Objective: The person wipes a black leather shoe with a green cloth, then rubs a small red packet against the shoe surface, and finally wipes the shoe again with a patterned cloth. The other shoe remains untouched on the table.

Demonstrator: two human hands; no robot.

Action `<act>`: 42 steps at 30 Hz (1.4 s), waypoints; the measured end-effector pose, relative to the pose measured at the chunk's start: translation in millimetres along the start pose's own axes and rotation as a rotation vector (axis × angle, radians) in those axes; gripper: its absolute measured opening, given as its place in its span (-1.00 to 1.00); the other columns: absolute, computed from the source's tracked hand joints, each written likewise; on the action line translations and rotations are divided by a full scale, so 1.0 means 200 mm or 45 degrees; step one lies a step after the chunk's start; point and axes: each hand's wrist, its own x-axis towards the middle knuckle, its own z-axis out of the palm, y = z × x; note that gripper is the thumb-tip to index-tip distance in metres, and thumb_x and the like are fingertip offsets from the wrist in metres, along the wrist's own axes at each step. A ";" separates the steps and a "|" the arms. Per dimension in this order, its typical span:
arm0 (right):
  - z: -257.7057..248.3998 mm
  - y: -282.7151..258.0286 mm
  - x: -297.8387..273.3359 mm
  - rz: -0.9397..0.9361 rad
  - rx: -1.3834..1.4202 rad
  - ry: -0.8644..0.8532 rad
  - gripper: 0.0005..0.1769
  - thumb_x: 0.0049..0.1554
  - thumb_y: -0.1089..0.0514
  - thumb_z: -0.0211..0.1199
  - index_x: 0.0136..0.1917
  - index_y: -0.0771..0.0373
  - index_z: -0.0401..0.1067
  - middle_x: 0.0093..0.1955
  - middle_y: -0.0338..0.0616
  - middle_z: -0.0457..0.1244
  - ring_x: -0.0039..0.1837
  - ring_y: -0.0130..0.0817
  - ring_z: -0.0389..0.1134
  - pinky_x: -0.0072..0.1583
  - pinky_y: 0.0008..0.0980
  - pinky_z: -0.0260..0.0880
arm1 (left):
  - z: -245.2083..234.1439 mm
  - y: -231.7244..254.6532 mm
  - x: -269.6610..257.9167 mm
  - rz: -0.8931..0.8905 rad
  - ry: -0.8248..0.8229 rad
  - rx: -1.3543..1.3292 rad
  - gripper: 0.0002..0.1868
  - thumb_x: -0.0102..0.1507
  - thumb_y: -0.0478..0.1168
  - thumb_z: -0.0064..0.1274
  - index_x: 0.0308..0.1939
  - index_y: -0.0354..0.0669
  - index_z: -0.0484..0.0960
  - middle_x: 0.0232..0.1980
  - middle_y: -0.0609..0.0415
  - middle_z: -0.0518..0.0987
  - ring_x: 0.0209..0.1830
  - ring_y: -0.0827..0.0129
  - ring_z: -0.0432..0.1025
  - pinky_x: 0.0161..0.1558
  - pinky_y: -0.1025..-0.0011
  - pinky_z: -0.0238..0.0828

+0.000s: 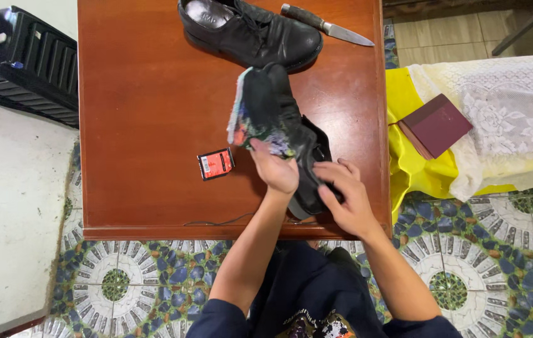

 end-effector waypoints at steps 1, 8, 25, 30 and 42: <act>-0.02 0.00 0.00 -0.095 0.031 -0.086 -0.71 0.09 0.31 0.26 0.11 0.40 0.50 0.21 0.07 0.38 0.40 -0.05 0.32 0.45 0.05 0.08 | -0.01 0.01 0.01 0.021 -0.015 0.009 -0.49 0.59 -0.02 -0.32 0.50 -0.28 0.24 0.48 -0.07 0.33 0.46 0.13 0.29 0.51 0.10 0.18; 0.06 -0.05 0.00 -0.192 0.063 -0.042 -0.74 0.05 0.32 0.34 0.05 0.38 0.51 0.11 0.02 0.40 0.34 0.02 0.37 0.45 0.07 0.18 | -0.16 0.07 -0.01 -0.061 -0.062 0.220 -0.51 0.60 -0.06 -0.36 0.51 -0.29 0.19 0.47 -0.03 0.35 0.44 0.23 0.27 0.50 0.19 0.17; 0.11 -0.11 0.02 -0.255 0.085 -0.079 -0.78 0.03 0.37 0.35 0.00 0.42 0.52 0.11 0.04 0.41 0.31 0.07 0.37 0.32 -0.09 0.37 | -0.09 0.40 -0.44 -0.327 0.006 -0.213 -0.28 0.47 0.20 -0.23 0.58 -0.15 0.14 0.54 -0.02 0.28 0.53 0.11 0.21 0.53 0.14 0.08; 0.03 -0.03 0.02 -0.103 0.202 -0.045 -0.83 0.10 0.39 0.31 0.00 0.44 0.51 0.06 0.02 0.41 0.29 0.03 0.42 0.34 -0.12 0.40 | 0.23 0.70 -0.28 -0.090 0.062 -0.041 -0.39 0.46 0.13 -0.09 0.52 0.03 0.23 0.53 0.04 0.31 0.60 0.14 0.14 0.63 0.01 -0.05; -0.42 0.00 0.24 -0.327 -0.496 -0.155 -0.82 0.05 0.28 0.37 -0.02 0.25 0.57 0.11 -0.20 0.42 0.37 -0.12 0.35 0.49 0.02 0.19 | 0.36 0.75 0.02 -0.478 0.128 -0.456 -0.47 0.50 0.09 -0.24 0.48 -0.05 0.34 0.55 -0.04 0.31 0.62 -0.05 0.10 0.64 -0.21 -0.17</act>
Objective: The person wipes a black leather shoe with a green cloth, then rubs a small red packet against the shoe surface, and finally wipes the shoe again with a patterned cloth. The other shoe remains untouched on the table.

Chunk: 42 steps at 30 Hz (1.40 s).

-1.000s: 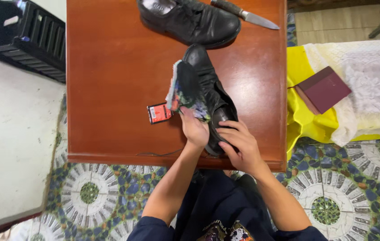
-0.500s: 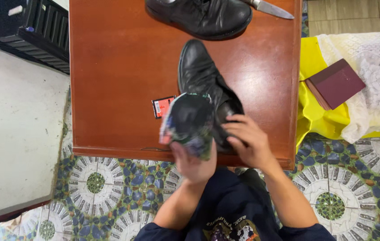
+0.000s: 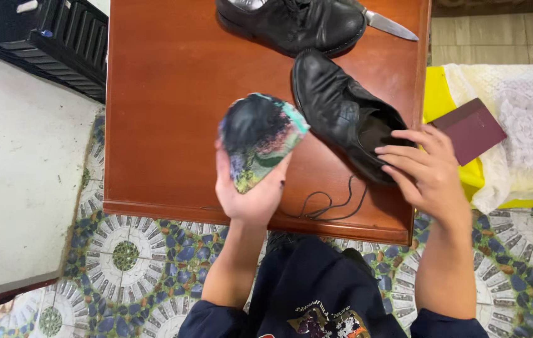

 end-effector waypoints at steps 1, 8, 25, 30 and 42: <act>-0.03 0.01 0.01 -0.008 -0.122 -0.036 -0.82 0.03 0.26 0.38 -0.04 0.22 0.58 0.11 -0.25 0.42 0.38 -0.14 0.34 0.51 0.05 0.14 | -0.01 -0.02 0.01 -0.048 0.019 -0.049 -0.46 0.49 0.08 -0.25 0.47 -0.07 0.34 0.56 -0.05 0.30 0.62 -0.05 0.09 0.63 -0.21 -0.18; -0.01 -0.04 0.04 0.071 -0.256 -0.107 -0.77 0.10 0.15 0.36 0.06 0.15 0.57 0.17 -0.27 0.40 0.42 -0.21 0.30 0.56 0.12 0.02 | -0.14 -0.16 0.09 0.030 -0.154 -0.057 -0.45 0.50 0.06 -0.22 0.49 -0.12 0.33 0.56 -0.09 0.32 0.61 -0.07 0.11 0.63 -0.19 -0.18; 0.01 0.08 0.03 0.128 0.206 -0.248 -0.67 -0.04 0.28 0.36 0.05 0.26 0.57 0.07 -0.11 0.39 0.33 -0.01 0.26 0.36 -0.08 0.22 | -0.57 -0.77 0.07 -0.004 -0.220 0.275 -0.23 0.51 0.17 -0.23 0.70 0.05 -0.12 0.63 0.15 0.15 0.57 0.22 0.16 0.56 0.12 -0.02; 0.03 0.06 0.00 0.144 0.215 -0.170 -0.74 -0.02 0.29 0.35 -0.01 0.25 0.56 0.04 -0.13 0.38 0.33 -0.06 0.28 0.37 -0.06 0.18 | -0.56 -0.82 0.07 0.045 -0.220 0.245 -0.24 0.56 0.10 -0.23 0.74 0.13 -0.19 0.64 0.12 0.17 0.53 0.20 0.18 0.54 0.11 0.04; 0.07 0.04 -0.02 0.210 0.019 -0.076 -0.71 0.00 0.26 0.37 0.04 0.14 0.60 0.02 -0.18 0.40 0.36 -0.13 0.29 0.45 0.07 0.07 | -0.24 -0.30 0.30 0.439 -0.203 0.333 -0.39 0.52 0.11 -0.18 0.59 0.02 0.15 0.51 0.09 0.34 0.50 0.18 0.29 0.56 0.12 0.19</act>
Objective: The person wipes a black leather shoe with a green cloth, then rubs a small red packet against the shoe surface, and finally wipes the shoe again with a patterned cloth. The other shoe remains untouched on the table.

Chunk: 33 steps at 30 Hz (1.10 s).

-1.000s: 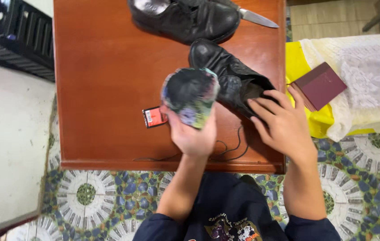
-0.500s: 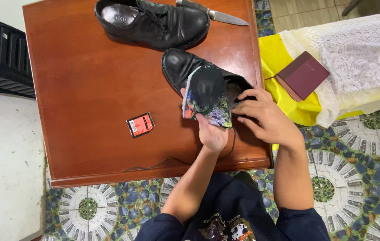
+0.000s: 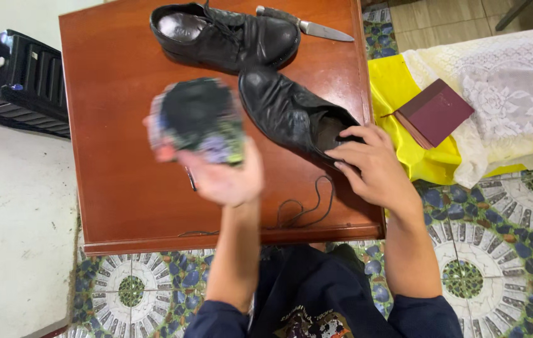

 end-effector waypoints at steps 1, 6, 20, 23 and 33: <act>-0.01 0.01 0.00 -0.011 -0.054 -0.010 -0.71 -0.01 0.26 0.37 0.03 0.12 0.62 0.01 -0.20 0.40 0.35 -0.17 0.30 0.48 0.11 0.03 | 0.00 0.09 0.03 0.033 0.006 0.043 -0.40 0.52 0.13 -0.19 0.57 -0.01 0.19 0.50 0.09 0.35 0.50 0.17 0.29 0.56 0.12 0.18; -0.14 0.05 0.05 0.073 -0.357 -0.034 -0.70 -0.04 0.30 0.35 -0.02 0.05 0.63 0.07 -0.23 0.42 0.40 -0.30 0.32 0.52 0.16 -0.03 | 0.00 0.30 0.12 -0.029 0.023 0.227 -0.41 0.54 0.16 -0.24 0.53 -0.08 0.26 0.49 0.05 0.37 0.50 0.13 0.28 0.59 0.07 0.16; 0.06 -0.16 0.27 0.291 -0.316 0.402 -0.87 0.24 0.09 0.34 -0.06 0.17 0.61 -0.12 -0.15 0.40 0.07 -0.22 0.37 0.26 -0.10 0.14 | -0.29 0.08 0.37 -0.392 -0.358 1.341 -0.39 0.56 0.06 -0.42 0.16 -0.46 0.55 0.09 -0.03 0.62 0.04 0.39 0.44 0.14 0.40 0.37; 0.10 -0.12 0.28 0.337 -0.387 0.361 -0.86 0.23 0.09 0.34 -0.06 0.17 0.62 -0.13 -0.16 0.40 0.02 -0.21 0.36 0.20 -0.15 0.13 | -0.37 0.06 0.37 -0.366 -0.398 1.358 -0.41 0.55 0.04 -0.42 0.20 -0.45 0.51 0.15 -0.03 0.61 0.11 0.41 0.45 0.20 0.43 0.35; -0.01 0.10 0.31 0.201 -0.277 0.076 -0.79 0.25 0.10 0.18 -0.16 0.09 0.59 -0.07 -0.27 0.41 0.12 -0.31 0.37 0.30 -0.15 0.14 | -0.59 0.05 0.27 -0.670 -0.150 1.191 -0.49 0.59 -0.05 -0.37 0.23 -0.46 0.52 0.02 -0.08 0.55 -0.13 0.30 0.39 -0.12 0.33 0.34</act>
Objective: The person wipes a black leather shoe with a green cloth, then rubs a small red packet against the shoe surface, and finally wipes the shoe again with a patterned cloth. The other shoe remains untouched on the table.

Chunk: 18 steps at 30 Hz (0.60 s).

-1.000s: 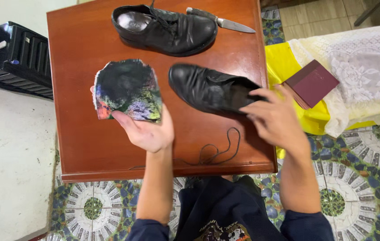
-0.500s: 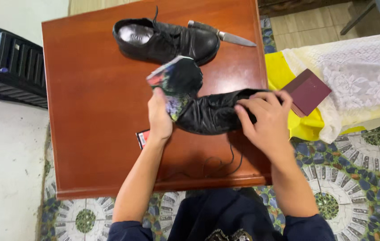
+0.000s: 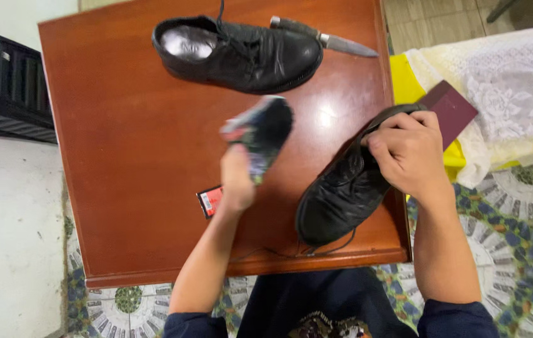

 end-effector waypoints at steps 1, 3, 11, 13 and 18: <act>0.00 0.00 -0.02 0.024 0.020 -0.034 -0.78 0.28 0.11 0.15 -0.14 0.10 0.59 -0.06 -0.26 0.40 0.14 -0.30 0.36 0.33 -0.13 0.13 | 0.07 -0.01 -0.01 -0.249 -0.063 0.503 -0.49 0.57 -0.07 -0.40 0.15 -0.44 0.57 0.04 -0.15 0.61 -0.07 0.22 0.46 -0.02 0.28 0.40; 0.01 -0.01 -0.07 0.016 0.003 -0.041 -0.81 0.28 0.12 0.16 -0.08 0.16 0.57 0.00 -0.22 0.40 0.24 -0.24 0.33 0.35 -0.09 0.10 | 0.19 0.01 -0.04 -0.263 -0.297 0.837 -0.54 0.52 -0.13 -0.40 0.19 -0.39 0.53 0.14 -0.24 0.63 0.10 0.11 0.49 0.18 0.24 0.39; 0.09 -0.03 -0.18 0.019 0.074 0.036 -0.82 0.22 0.21 0.14 0.02 0.32 0.50 0.11 -0.10 0.36 0.41 -0.12 0.25 0.43 -0.07 0.01 | 0.49 0.31 -0.20 0.403 -0.909 0.644 -0.44 0.44 -0.34 -0.23 0.55 -0.37 0.17 0.60 -0.31 0.24 0.65 -0.14 0.08 0.64 0.07 -0.13; 0.09 -0.02 -0.19 -0.015 0.166 0.074 -0.80 0.19 0.23 0.13 0.03 0.32 0.51 0.12 -0.09 0.36 0.40 -0.11 0.26 0.42 -0.07 0.01 | 0.50 0.32 -0.24 0.551 -0.917 0.769 -0.39 0.39 -0.31 -0.11 0.51 -0.43 0.17 0.59 -0.31 0.22 0.64 -0.15 0.08 0.63 0.04 -0.08; 0.11 0.00 -0.22 -0.037 0.222 0.051 -0.88 0.22 0.20 0.21 -0.09 0.29 0.50 -0.01 -0.16 0.39 0.30 -0.19 0.32 0.37 -0.10 0.03 | 0.38 0.33 -0.44 0.739 -0.997 1.123 -0.43 0.33 -0.25 0.06 0.39 -0.40 0.35 0.51 -0.20 0.34 0.60 -0.12 0.13 0.59 -0.05 -0.06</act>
